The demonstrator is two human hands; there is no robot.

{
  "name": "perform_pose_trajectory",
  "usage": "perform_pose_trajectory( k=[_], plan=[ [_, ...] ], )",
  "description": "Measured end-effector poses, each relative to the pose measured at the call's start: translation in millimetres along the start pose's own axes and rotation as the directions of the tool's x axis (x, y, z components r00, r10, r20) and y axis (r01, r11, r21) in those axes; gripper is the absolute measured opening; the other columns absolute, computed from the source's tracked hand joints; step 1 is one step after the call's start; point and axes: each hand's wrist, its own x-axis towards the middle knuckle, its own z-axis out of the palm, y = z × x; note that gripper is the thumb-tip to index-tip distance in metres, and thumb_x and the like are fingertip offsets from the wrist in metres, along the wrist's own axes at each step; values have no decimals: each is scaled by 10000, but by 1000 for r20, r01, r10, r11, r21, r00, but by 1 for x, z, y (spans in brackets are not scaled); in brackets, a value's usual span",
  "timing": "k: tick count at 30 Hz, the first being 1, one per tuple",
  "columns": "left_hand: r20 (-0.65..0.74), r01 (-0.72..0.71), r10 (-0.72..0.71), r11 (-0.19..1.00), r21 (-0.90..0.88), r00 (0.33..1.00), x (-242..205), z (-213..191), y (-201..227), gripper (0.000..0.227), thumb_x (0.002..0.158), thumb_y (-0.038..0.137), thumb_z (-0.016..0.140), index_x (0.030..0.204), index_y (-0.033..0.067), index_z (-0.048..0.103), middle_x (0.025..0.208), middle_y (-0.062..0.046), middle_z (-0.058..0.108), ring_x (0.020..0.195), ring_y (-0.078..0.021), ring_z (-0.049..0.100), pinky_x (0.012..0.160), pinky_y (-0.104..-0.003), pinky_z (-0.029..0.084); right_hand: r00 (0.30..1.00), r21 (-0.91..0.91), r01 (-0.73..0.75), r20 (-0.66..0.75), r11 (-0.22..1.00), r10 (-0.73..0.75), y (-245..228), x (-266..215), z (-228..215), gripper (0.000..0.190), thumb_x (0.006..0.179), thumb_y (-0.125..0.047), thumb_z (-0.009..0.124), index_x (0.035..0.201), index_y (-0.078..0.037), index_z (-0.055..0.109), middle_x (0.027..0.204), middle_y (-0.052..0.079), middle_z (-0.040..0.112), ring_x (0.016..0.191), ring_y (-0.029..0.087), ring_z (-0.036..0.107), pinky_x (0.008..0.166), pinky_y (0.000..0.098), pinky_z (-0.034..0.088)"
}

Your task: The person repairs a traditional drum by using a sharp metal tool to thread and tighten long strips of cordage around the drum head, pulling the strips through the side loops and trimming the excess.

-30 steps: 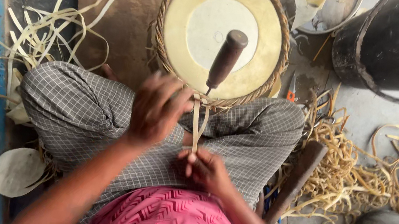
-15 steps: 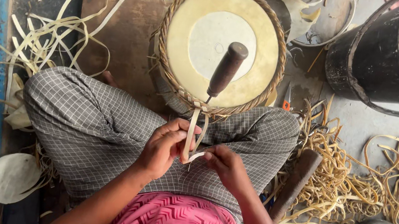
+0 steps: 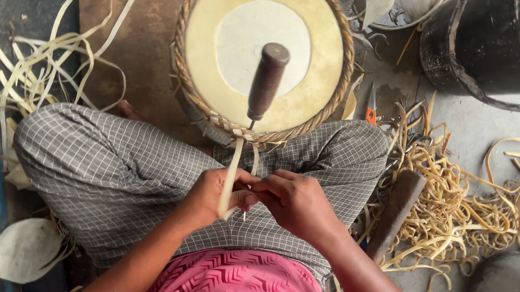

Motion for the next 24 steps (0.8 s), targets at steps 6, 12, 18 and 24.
perform_pose_trajectory(
  k=[6, 12, 18, 24],
  plan=[
    [-108, -130, 144, 983, 129, 984, -1, 0, -3, 158, 914, 116, 757, 1005, -13, 755, 909, -38, 701, 706, -74, 702, 600, -241, 592, 889, 249, -426, 292, 870, 352, 9, 15, -14, 134, 853, -205, 773, 887, -78, 747, 762, 59, 742, 675, 184, 736, 617, 350, 554],
    [-412, -244, 298, 953, 179, 861, 14, -21, -21, 186, 964, 113, 695, 1118, 13, 728, 902, -28, 727, 802, -68, 662, 750, -238, 540, 868, 105, -126, -470, 987, 160, -10, 46, -41, 364, 980, -187, 750, 1267, -68, 559, 1009, 130, 656, 894, 289, 673, 748, 401, 547],
    [-526, -196, 339, 931, 308, 780, 21, -18, -15, 96, 969, 61, 720, 1027, -13, 736, 904, -31, 696, 763, -82, 639, 709, -247, 532, 871, 733, 157, -418, 662, 257, -17, 143, -22, 388, 1074, -216, 646, 1383, -79, 455, 836, -15, 541, 620, 77, 494, 556, 242, 433],
    [-442, -233, 416, 882, 410, 795, 24, -23, -25, 110, 924, 33, 733, 1009, -36, 717, 911, -29, 707, 773, -66, 656, 678, -239, 523, 912, 862, 286, -378, 419, 157, 7, 158, -10, 218, 1074, -242, 661, 1146, -80, 533, 692, -30, 506, 519, 76, 479, 472, 245, 377]
  ],
)
